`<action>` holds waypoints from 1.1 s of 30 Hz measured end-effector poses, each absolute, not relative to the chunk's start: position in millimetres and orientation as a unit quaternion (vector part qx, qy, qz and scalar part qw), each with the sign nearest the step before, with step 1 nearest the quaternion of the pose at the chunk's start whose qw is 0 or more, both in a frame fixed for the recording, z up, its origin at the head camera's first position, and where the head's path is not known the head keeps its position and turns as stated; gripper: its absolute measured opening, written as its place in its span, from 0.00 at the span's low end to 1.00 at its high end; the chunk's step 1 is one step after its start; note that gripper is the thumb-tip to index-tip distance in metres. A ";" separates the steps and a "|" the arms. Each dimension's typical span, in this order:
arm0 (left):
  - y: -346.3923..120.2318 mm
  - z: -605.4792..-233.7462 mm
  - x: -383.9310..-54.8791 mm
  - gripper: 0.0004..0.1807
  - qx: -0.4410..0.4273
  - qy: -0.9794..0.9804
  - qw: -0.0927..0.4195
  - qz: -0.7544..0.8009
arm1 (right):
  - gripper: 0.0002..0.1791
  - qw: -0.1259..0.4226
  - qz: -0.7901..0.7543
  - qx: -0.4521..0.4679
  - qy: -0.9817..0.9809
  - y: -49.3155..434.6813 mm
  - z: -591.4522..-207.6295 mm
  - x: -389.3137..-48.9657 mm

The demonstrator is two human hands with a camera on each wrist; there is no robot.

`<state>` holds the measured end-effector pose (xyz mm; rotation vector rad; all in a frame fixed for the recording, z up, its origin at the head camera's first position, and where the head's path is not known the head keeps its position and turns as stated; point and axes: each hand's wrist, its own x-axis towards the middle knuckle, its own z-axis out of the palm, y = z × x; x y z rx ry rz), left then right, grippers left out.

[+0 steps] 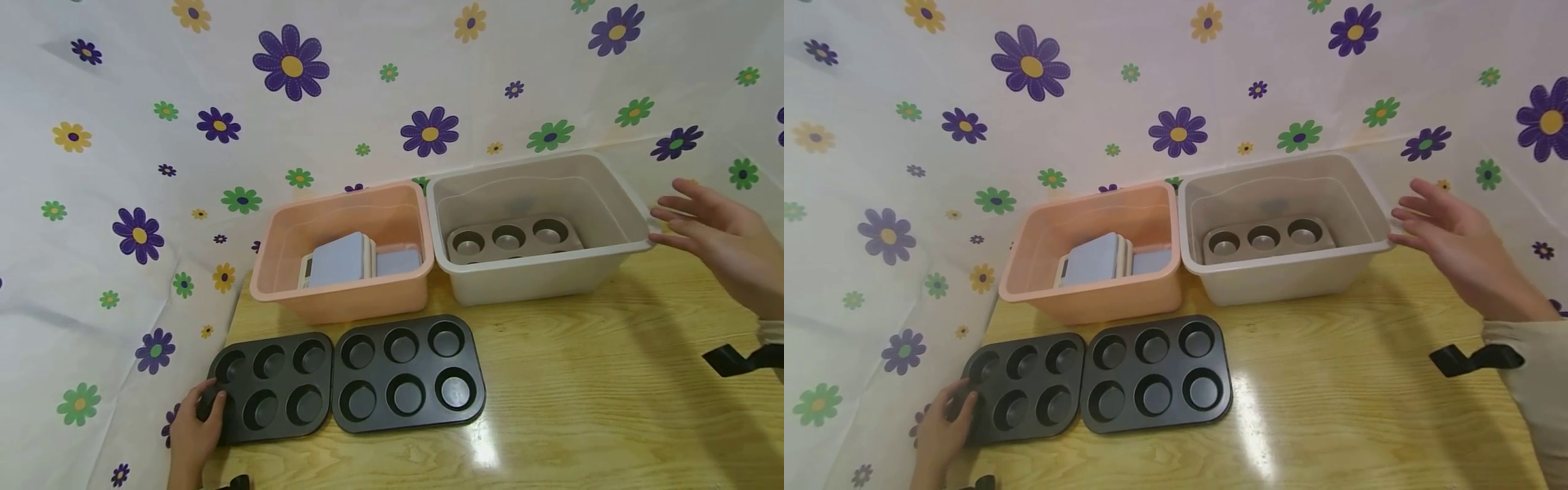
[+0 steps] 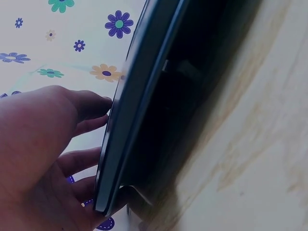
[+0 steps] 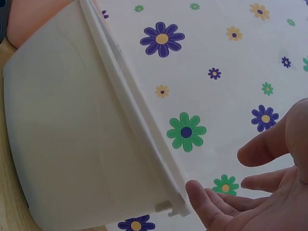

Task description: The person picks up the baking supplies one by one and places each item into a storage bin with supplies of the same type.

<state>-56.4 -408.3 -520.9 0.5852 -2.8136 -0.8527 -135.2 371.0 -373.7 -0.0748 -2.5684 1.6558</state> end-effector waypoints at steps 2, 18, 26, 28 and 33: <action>-408.4 -521.8 -56.7 0.24 0.198 -0.936 0.063 -0.284 | 0.38 0.051 0.539 -0.023 -0.841 373.6 -376.5 -134.0; -409.1 -525.6 -54.7 0.25 0.202 -0.931 0.064 -0.298 | 0.37 0.024 0.561 -0.037 -0.827 381.9 -404.1 -127.8; -409.5 -527.1 -55.2 0.25 0.202 -0.931 0.065 -0.297 | 0.35 0.022 0.596 -0.007 -0.803 376.3 -416.7 -122.0; -409.4 -527.8 -54.8 0.25 0.201 -0.931 0.067 -0.298 | 0.36 0.022 0.630 0.002 -0.776 376.6 -421.3 -122.2; -410.5 -530.1 -55.2 0.25 0.203 -0.929 0.065 -0.302 | 0.38 0.030 0.653 0.019 -0.757 378.3 -434.3 -123.0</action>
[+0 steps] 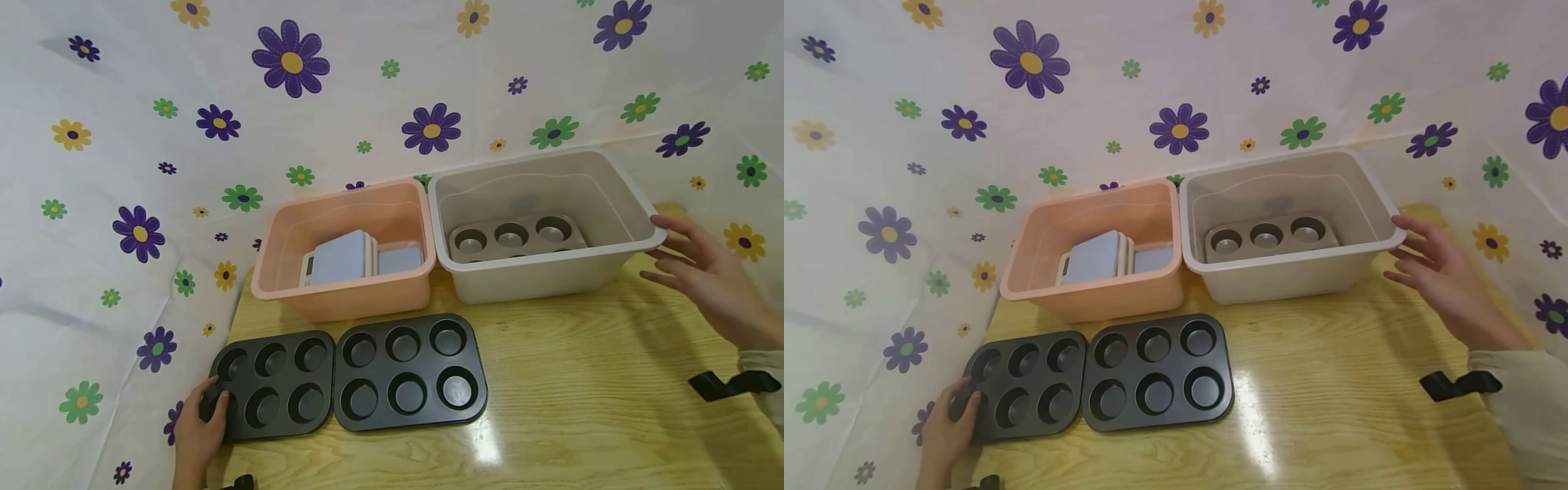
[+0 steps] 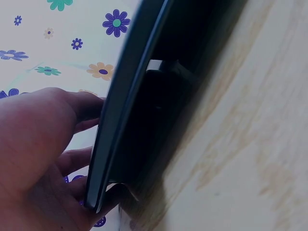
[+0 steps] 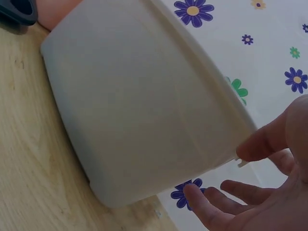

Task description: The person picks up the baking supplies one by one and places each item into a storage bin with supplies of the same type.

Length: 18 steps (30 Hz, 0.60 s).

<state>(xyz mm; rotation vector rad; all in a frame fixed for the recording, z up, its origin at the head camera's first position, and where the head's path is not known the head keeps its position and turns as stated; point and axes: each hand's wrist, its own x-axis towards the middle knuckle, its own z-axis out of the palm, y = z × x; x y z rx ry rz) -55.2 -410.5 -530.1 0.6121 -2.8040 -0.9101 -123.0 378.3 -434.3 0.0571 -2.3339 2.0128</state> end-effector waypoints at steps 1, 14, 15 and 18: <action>-410.9 -530.5 -55.4 0.25 0.205 -0.929 0.064 -0.302 | 0.39 0.032 0.648 0.021 -0.760 378.6 -437.3 -122.9; -408.9 -528.3 -59.0 0.26 0.218 -0.927 0.040 -0.302 | 0.52 0.107 0.720 0.099 -0.678 362.8 -475.1 -130.4; -408.7 -528.4 -58.7 0.26 0.219 -0.927 0.042 -0.303 | 0.53 0.114 0.724 0.100 -0.673 360.9 -476.2 -130.7; -408.3 -528.6 -58.0 0.26 0.222 -0.926 0.046 -0.303 | 0.53 0.129 0.732 0.098 -0.661 356.0 -478.7 -131.1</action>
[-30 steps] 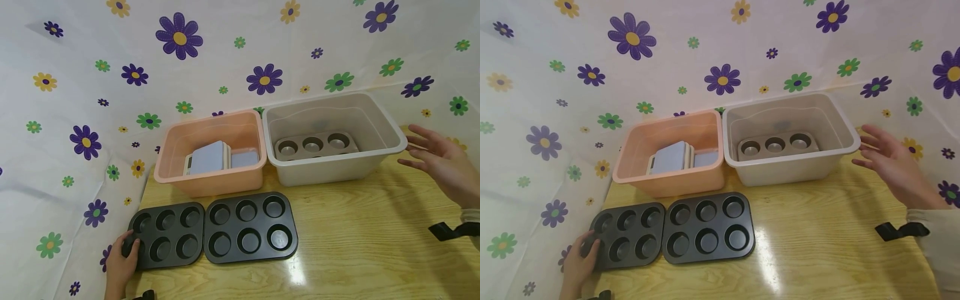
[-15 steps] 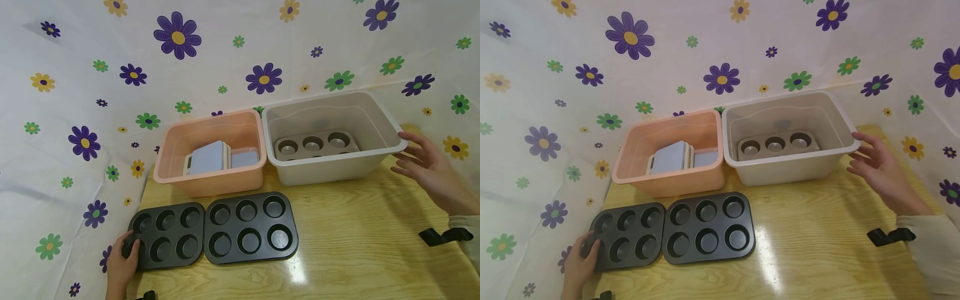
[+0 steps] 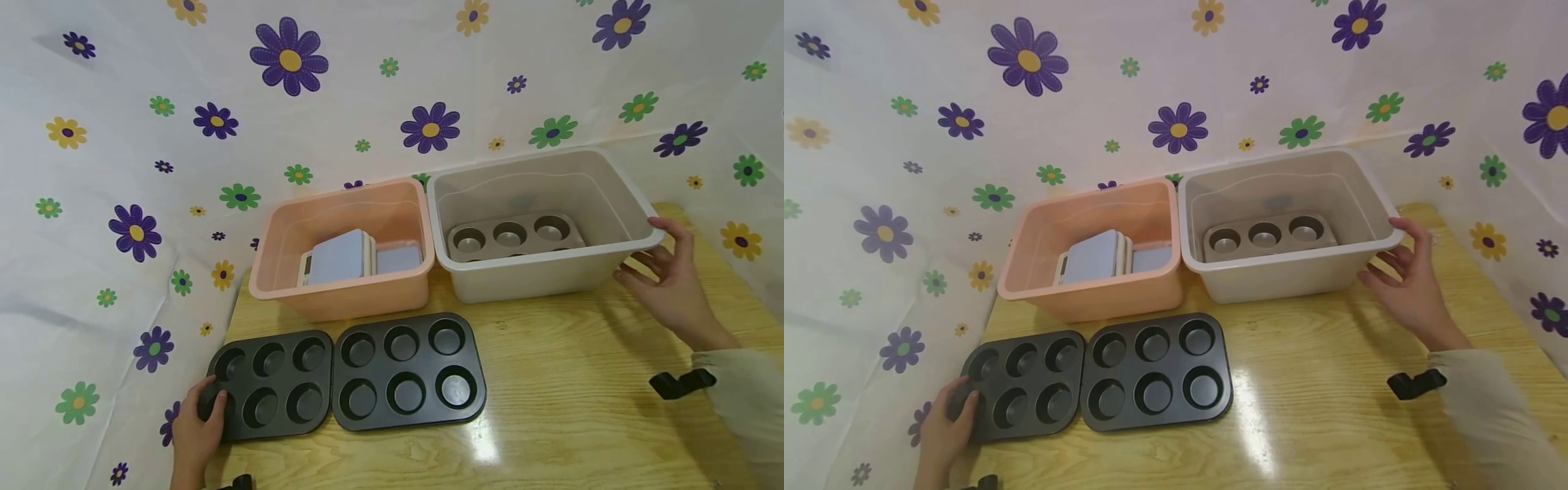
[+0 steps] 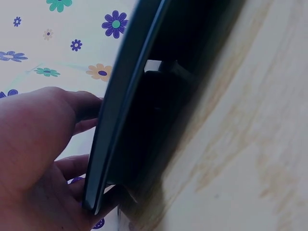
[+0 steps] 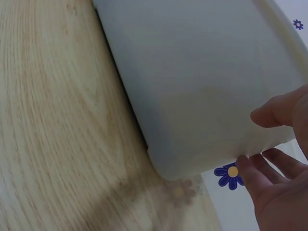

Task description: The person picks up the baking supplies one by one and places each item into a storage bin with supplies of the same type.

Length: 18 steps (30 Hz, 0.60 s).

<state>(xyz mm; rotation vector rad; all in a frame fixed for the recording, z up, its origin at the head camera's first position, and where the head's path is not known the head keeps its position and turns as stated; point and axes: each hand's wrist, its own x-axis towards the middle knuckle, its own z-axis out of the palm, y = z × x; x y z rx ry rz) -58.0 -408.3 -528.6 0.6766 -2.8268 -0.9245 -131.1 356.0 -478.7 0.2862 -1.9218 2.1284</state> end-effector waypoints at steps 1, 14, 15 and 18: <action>-408.2 -528.4 -57.9 0.26 0.223 -0.925 0.045 -0.303 | 0.53 0.135 0.731 0.095 -0.663 354.7 -479.6 -131.3; -409.7 -528.1 -59.4 0.26 0.224 -0.924 0.039 -0.309 | 0.52 0.195 0.687 0.034 -0.699 345.7 -490.2 -136.8; -410.3 -528.6 -59.3 0.26 0.223 -0.925 0.042 -0.307 | 0.52 0.195 0.682 0.032 -0.704 345.4 -490.2 -136.9; -411.9 -529.6 -58.2 0.25 0.217 -0.928 0.055 -0.300 | 0.52 0.196 0.665 0.024 -0.721 344.2 -489.8 -137.1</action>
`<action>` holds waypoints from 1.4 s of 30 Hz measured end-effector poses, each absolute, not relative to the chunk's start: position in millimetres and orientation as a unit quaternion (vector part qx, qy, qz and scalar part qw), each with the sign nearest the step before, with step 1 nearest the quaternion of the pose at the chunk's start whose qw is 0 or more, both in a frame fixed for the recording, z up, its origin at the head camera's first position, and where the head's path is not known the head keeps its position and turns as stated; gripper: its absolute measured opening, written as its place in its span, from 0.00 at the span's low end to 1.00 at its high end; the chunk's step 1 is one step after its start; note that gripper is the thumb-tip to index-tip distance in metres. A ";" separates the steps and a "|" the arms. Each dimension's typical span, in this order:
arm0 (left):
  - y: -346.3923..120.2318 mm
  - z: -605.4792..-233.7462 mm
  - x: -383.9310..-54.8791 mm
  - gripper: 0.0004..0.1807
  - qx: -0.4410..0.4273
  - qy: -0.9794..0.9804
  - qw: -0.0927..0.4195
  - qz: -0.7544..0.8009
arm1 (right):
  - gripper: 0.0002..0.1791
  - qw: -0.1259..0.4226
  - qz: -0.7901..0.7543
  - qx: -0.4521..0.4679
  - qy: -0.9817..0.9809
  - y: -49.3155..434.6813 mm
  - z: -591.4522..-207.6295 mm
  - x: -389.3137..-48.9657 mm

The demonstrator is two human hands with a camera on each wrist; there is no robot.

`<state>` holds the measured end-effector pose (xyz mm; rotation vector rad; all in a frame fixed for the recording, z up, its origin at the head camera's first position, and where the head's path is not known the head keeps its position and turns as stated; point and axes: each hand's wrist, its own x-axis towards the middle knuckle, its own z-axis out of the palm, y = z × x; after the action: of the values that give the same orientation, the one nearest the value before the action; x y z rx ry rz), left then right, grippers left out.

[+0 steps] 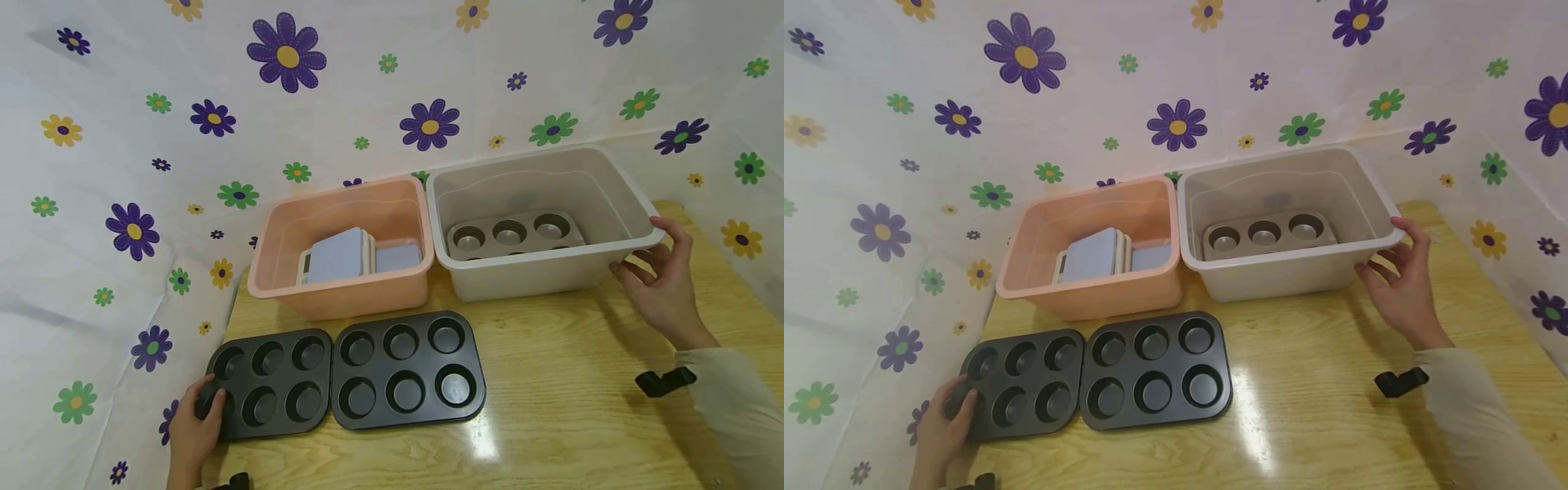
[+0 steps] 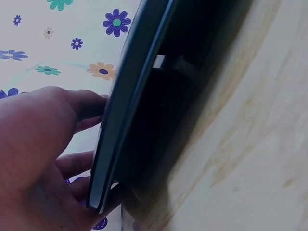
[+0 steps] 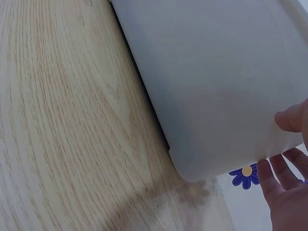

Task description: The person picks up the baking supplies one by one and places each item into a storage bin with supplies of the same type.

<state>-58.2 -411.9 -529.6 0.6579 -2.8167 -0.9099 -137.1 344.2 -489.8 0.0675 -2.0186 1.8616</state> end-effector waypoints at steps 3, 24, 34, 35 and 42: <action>-413.8 -530.0 -58.1 0.24 0.204 -0.930 0.075 -0.298 | 0.52 0.198 0.644 0.016 -0.738 342.7 -488.9 -137.2; -474.5 -496.3 -55.1 0.27 0.154 -0.769 -0.084 -0.615 | 0.51 0.215 0.676 0.039 -0.704 339.0 -490.0 -138.6; -489.2 -479.2 -56.1 0.29 0.083 -0.742 -0.182 -0.639 | 0.51 0.221 0.666 0.037 -0.711 337.3 -491.7 -137.6; -488.6 -478.2 -56.0 0.29 0.086 -0.740 -0.182 -0.642 | 0.51 0.222 0.665 0.037 -0.713 337.3 -491.7 -137.5; -484.6 -478.4 -52.6 0.28 0.075 -0.711 -0.161 -0.681 | 0.51 0.223 0.655 0.030 -0.721 337.0 -490.5 -137.3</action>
<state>-52.6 -484.6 -478.4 0.2645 -2.4960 -2.3896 -137.3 337.0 -490.5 0.0834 -1.9924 1.8091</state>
